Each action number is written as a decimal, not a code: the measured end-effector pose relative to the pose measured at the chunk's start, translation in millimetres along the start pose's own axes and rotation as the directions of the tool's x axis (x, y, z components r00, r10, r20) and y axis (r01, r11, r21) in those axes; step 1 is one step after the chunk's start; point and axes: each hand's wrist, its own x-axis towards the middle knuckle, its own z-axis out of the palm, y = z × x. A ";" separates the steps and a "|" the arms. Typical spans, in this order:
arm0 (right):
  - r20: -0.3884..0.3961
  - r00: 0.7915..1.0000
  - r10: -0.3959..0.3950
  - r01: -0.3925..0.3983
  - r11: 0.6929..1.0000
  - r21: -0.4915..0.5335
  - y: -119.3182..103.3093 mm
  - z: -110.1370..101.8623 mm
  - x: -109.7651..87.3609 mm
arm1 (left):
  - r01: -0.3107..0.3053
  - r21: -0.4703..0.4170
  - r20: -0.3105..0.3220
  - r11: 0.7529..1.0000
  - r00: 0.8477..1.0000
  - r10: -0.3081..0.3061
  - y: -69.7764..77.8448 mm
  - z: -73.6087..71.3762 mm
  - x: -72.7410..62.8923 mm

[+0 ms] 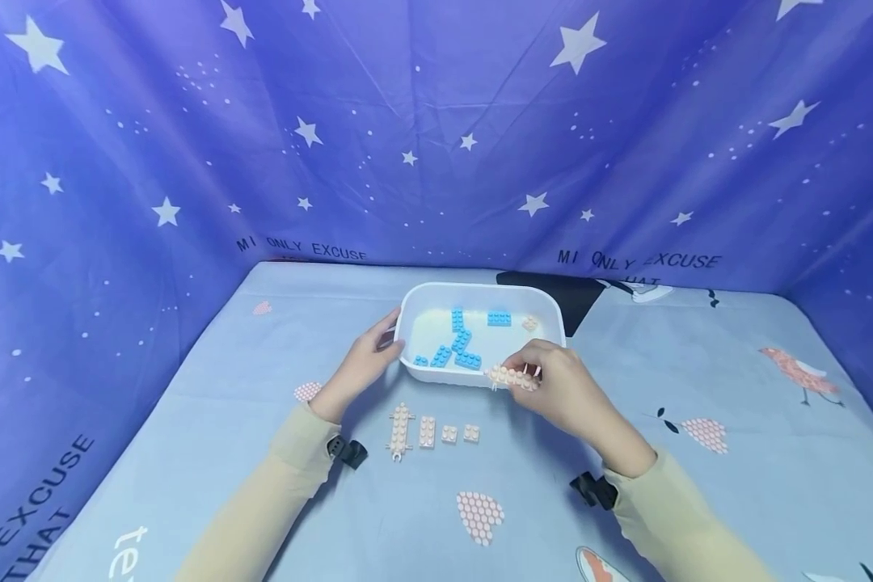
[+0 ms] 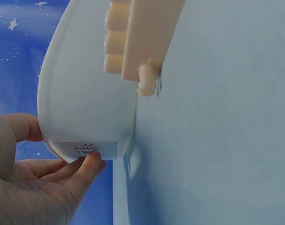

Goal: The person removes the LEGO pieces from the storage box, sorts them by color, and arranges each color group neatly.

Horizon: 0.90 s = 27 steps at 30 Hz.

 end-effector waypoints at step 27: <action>0.150 0.989 -0.019 0.016 1.000 0.020 22.2 41.4 -32.1 | 0.016 -0.011 -0.002 1.000 1.000 -0.016 2.1 -0.7 -2.0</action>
